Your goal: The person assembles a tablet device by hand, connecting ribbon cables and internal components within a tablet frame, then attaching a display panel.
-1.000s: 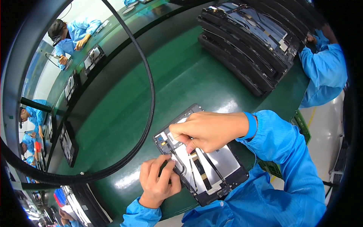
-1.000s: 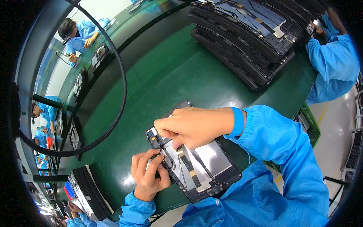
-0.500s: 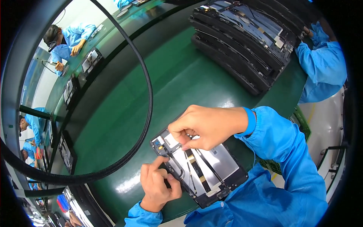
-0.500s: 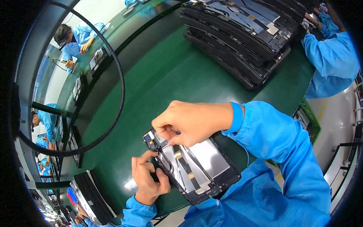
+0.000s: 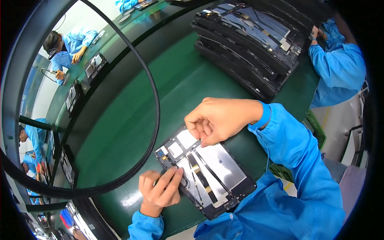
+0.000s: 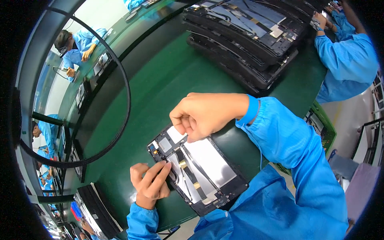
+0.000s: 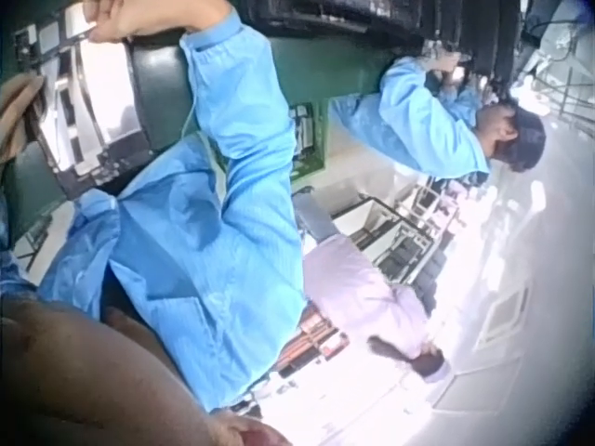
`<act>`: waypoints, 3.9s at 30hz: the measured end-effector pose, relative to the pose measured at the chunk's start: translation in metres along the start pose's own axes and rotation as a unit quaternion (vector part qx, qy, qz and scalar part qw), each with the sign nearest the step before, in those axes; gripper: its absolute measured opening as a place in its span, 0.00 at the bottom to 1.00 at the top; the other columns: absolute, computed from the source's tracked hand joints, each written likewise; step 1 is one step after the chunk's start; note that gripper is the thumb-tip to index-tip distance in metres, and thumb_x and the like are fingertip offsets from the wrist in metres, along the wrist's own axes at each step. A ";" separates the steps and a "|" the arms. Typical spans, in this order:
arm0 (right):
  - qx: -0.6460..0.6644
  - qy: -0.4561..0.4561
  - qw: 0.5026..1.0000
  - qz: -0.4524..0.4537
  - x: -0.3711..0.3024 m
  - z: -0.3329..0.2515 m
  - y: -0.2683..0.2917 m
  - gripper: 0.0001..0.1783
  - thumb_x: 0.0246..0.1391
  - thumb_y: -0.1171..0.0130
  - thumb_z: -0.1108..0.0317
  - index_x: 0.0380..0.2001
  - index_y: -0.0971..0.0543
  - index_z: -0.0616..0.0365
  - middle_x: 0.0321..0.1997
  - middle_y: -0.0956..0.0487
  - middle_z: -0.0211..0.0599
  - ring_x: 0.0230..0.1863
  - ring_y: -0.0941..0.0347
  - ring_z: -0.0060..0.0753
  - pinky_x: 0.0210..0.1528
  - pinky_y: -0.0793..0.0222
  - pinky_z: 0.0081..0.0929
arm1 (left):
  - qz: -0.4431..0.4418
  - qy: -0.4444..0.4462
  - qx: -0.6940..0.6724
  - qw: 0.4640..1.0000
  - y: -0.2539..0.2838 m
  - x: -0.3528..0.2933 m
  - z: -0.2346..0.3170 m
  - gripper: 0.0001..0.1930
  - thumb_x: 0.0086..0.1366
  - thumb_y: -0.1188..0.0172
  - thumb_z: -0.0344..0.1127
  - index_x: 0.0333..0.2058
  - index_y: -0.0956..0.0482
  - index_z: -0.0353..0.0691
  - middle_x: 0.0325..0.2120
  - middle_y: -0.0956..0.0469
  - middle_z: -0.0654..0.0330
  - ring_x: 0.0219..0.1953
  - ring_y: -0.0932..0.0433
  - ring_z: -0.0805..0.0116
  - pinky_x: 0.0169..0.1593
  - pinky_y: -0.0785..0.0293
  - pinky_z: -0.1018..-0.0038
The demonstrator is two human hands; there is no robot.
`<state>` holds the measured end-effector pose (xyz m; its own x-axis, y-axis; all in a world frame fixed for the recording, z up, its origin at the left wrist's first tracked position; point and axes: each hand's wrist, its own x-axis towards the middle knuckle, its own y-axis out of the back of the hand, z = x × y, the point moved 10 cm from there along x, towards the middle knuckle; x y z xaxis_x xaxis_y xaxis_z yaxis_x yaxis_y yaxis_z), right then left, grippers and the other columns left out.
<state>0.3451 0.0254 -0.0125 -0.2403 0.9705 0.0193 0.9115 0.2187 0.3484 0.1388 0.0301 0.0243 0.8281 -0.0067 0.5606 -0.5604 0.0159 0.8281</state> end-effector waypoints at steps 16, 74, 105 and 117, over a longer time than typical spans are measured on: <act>0.008 -0.035 0.999 -0.030 -0.005 0.011 0.004 0.16 0.54 0.21 0.69 0.40 0.19 0.63 0.33 0.14 0.35 0.30 0.18 0.24 0.35 0.21 0.26 | -0.126 0.083 -0.320 0.935 -0.017 0.045 0.040 0.27 0.58 0.39 0.28 0.58 0.17 0.33 0.48 0.13 0.51 0.41 0.19 0.50 0.52 0.22 0.57; 0.053 -0.094 0.988 -0.106 -0.021 0.043 0.005 0.21 0.63 0.30 0.80 0.52 0.31 0.61 0.30 0.22 0.34 0.33 0.28 0.26 0.35 0.32 0.34 | -0.091 0.156 -0.143 0.973 -0.059 0.063 0.045 0.22 0.53 0.31 0.28 0.49 0.14 0.37 0.54 0.19 0.47 0.35 0.26 0.58 0.41 0.29 0.62; 0.008 0.113 0.974 0.194 -0.001 0.013 0.016 0.12 0.55 0.31 0.82 0.33 0.26 0.61 0.32 0.21 0.39 0.35 0.25 0.36 0.35 0.30 0.35 | -0.074 0.091 -0.096 0.988 -0.058 0.064 0.045 0.13 0.52 0.33 0.33 0.37 0.17 0.38 0.52 0.16 0.48 0.34 0.25 0.56 0.37 0.34 0.62; -0.010 0.092 0.981 0.171 0.007 0.016 0.012 0.09 0.50 0.41 0.86 0.29 0.25 0.59 0.29 0.16 0.33 0.41 0.22 0.39 0.42 0.24 0.40 | -0.082 0.115 -0.096 0.985 -0.060 0.064 0.042 0.14 0.49 0.34 0.33 0.38 0.18 0.40 0.55 0.17 0.48 0.38 0.25 0.53 0.42 0.30 0.61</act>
<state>0.3594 0.0359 -0.0231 0.0205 0.9519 0.3056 0.9431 -0.1199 0.3102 0.2254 -0.0133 0.0109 0.9009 0.2009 0.3848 -0.4246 0.2231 0.8775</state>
